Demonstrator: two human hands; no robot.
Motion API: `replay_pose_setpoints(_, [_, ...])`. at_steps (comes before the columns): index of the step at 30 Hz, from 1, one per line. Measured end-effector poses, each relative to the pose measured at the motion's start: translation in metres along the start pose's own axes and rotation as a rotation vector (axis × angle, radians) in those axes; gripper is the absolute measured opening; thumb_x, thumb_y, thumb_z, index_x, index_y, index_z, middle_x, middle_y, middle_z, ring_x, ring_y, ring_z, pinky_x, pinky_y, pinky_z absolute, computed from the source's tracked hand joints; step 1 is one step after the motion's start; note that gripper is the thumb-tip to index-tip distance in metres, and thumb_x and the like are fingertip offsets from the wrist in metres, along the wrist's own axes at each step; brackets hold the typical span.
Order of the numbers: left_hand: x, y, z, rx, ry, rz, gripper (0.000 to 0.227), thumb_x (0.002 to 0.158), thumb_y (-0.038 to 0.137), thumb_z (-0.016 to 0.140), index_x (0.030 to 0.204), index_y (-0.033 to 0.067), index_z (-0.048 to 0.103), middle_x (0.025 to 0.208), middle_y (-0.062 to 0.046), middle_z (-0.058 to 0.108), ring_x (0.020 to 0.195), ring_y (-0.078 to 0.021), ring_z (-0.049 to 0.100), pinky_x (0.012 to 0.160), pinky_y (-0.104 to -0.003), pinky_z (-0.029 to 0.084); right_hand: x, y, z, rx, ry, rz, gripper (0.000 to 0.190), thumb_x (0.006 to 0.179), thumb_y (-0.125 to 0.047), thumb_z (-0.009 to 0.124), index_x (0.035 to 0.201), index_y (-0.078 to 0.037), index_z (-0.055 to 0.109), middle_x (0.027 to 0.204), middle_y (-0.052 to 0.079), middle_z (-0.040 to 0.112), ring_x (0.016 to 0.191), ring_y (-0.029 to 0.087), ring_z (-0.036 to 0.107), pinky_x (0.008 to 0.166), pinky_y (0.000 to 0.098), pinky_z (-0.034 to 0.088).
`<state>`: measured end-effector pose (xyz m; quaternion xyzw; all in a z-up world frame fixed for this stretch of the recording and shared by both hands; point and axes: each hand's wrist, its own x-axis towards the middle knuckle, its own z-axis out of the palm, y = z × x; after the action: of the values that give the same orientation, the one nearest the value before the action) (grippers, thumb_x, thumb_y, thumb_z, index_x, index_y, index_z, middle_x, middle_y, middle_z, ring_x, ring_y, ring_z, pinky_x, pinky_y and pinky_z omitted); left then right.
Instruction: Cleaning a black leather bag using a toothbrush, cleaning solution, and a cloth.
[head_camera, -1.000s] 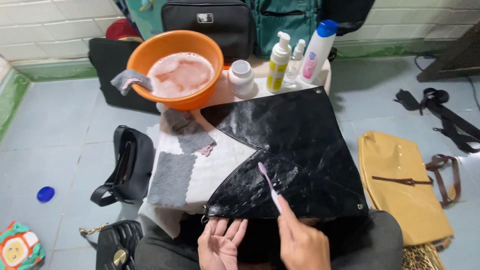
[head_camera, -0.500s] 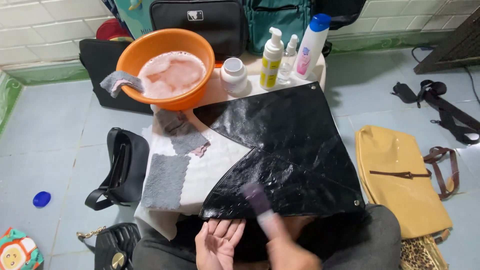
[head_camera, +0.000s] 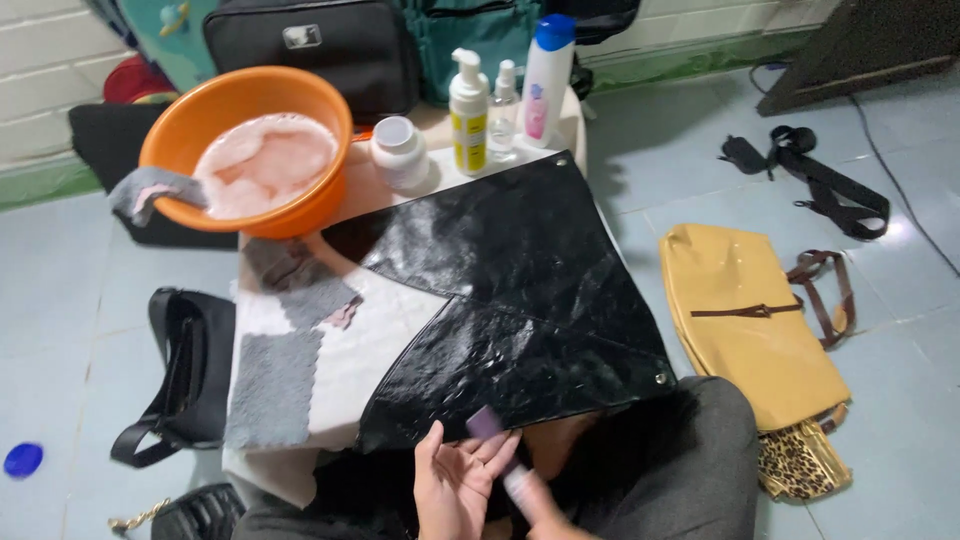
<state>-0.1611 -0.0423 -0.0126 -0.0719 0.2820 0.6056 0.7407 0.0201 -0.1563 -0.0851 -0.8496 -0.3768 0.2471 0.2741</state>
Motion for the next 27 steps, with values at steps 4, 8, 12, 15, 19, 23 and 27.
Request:
replay_pose_setpoints(4, [0.006, -0.023, 0.008, -0.028, 0.014, -0.051, 0.06, 0.095, 0.031, 0.039, 0.128, -0.0184, 0.049, 0.12, -0.044, 0.056, 0.117, -0.0588, 0.056, 0.112, -0.069, 0.041, 0.041, -0.015, 0.04, -0.126, -0.073, 0.193, 0.06, 0.084, -0.052, 0.047, 0.142, -0.042, 0.056, 0.099, 0.003, 0.078, 0.077, 0.021, 0.072, 0.071, 0.0291, 0.054])
replay_pose_setpoints(8, [-0.008, -0.031, 0.063, 0.016, 0.101, -0.166, 0.069, 0.099, 0.032, 0.03, 0.138, -0.0226, 0.044, 0.131, -0.048, 0.053, 0.121, -0.0561, 0.053, 0.112, -0.061, 0.039, 0.048, -0.027, 0.03, -0.063, 0.034, 0.262, 0.058, 0.081, -0.053, 0.05, 0.134, -0.038, 0.068, 0.078, 0.01, 0.072, 0.062, 0.023, 0.064, 0.061, 0.0332, 0.049])
replay_pose_setpoints(12, [-0.016, -0.031, 0.091, -0.008, 0.135, -0.156, 0.067, 0.097, 0.027, 0.027, 0.145, -0.0179, 0.042, 0.137, -0.046, 0.049, 0.131, -0.058, 0.047, 0.118, -0.063, 0.034, 0.03, -0.051, -0.028, -0.205, 0.255, -0.31, 0.057, 0.087, -0.011, 0.06, 0.141, -0.029, 0.062, 0.048, 0.016, 0.063, 0.033, 0.027, 0.056, 0.044, 0.0415, 0.045])
replay_pose_setpoints(15, [-0.011, -0.04, 0.089, 0.049, 0.187, -0.251, 0.076, 0.096, 0.034, 0.03, 0.139, -0.0277, 0.042, 0.141, -0.048, 0.049, 0.133, -0.0562, 0.048, 0.118, -0.053, 0.034, 0.038, -0.072, -0.018, -0.104, 0.181, 0.2, 0.048, 0.073, -0.038, 0.069, 0.113, -0.012, 0.069, 0.054, 0.017, 0.065, 0.041, 0.025, 0.058, 0.049, 0.0371, 0.048])
replay_pose_setpoints(19, [0.006, -0.054, 0.049, 0.002, -0.087, -0.143, 0.064, 0.097, 0.037, 0.036, 0.134, -0.0128, 0.052, 0.129, -0.037, 0.06, 0.122, -0.0509, 0.057, 0.114, -0.061, 0.041, 0.051, -0.085, -0.022, -0.236, 0.414, 0.251, 0.06, 0.063, -0.063, 0.069, 0.083, -0.007, 0.068, 0.046, 0.01, 0.05, 0.038, 0.022, 0.04, 0.045, 0.0364, 0.04])
replay_pose_setpoints(23, [0.012, -0.056, 0.042, 0.121, 0.064, -0.185, 0.078, 0.096, 0.045, 0.037, 0.127, -0.0249, 0.05, 0.119, -0.043, 0.061, 0.104, -0.0426, 0.061, 0.102, -0.049, 0.047, 0.068, 0.105, 0.128, -0.378, 0.645, 0.315, 0.087, 0.054, -0.088, 0.07, 0.053, -0.001, 0.066, 0.038, 0.004, 0.035, 0.035, 0.019, 0.022, 0.04, 0.0358, 0.032])
replay_pose_setpoints(27, [0.007, -0.056, 0.048, -0.005, 0.04, -0.135, 0.065, 0.099, 0.032, 0.029, 0.14, -0.0147, 0.048, 0.136, -0.04, 0.054, 0.13, -0.052, 0.05, 0.12, -0.061, 0.035, 0.031, -0.073, -0.064, -0.185, 0.038, -0.343, 0.058, 0.082, -0.013, 0.065, 0.135, -0.036, 0.067, 0.076, 0.015, 0.079, 0.053, 0.031, 0.078, 0.05, 0.0443, 0.054])
